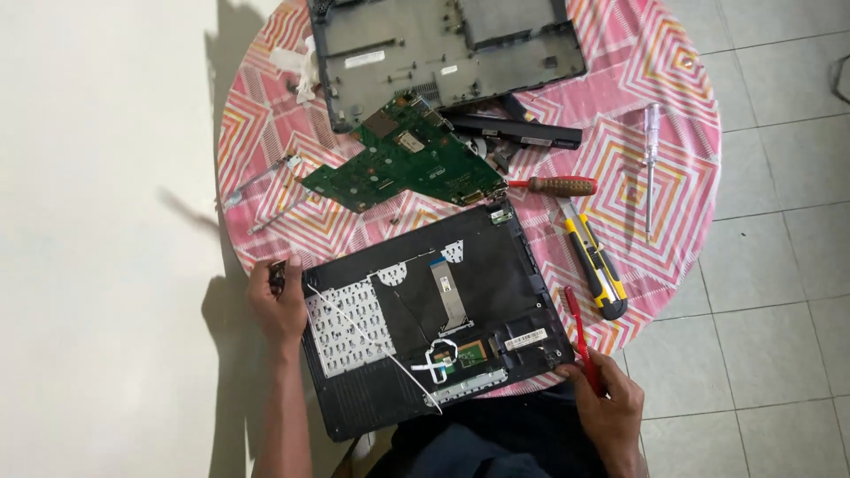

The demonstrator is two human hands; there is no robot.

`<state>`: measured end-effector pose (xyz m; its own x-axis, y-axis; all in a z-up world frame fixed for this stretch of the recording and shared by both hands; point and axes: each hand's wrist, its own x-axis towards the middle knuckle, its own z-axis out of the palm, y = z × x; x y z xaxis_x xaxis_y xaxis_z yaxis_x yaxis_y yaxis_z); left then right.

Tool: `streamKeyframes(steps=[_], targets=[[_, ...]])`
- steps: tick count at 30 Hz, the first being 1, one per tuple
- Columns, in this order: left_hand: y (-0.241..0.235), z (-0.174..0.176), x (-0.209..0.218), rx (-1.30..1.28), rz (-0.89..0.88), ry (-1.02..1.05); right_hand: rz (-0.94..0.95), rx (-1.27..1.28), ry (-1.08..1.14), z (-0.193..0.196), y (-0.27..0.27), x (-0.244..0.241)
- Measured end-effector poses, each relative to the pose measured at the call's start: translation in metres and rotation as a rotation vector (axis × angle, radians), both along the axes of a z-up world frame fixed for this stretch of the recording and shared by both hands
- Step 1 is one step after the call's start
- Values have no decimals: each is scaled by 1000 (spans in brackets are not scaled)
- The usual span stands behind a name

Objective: The person disassembles a laptop by removing the motherboard and cleaning the internal chassis with a toothbrush. They then reinsert the motherboard and reconnect the internal cables.

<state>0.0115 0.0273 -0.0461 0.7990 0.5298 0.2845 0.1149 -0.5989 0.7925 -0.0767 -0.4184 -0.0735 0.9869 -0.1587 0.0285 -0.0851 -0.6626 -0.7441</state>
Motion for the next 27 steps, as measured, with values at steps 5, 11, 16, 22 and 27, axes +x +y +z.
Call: streamKeyframes(steps=[5,11,16,22,27], targets=[[0,-10,4,-61,-20,-80,103,7,71,15,-4,5],[-6,-1,2,-104,-6,-68,324,-31,-16,47,-3,15],[-9,1,1,-175,-13,-60,520,-28,-48,66,11,32],[-8,6,4,-165,-16,-91,576,-41,-51,88,42,54],[-5,6,2,-172,-51,-68,583,-51,-51,87,60,76]])
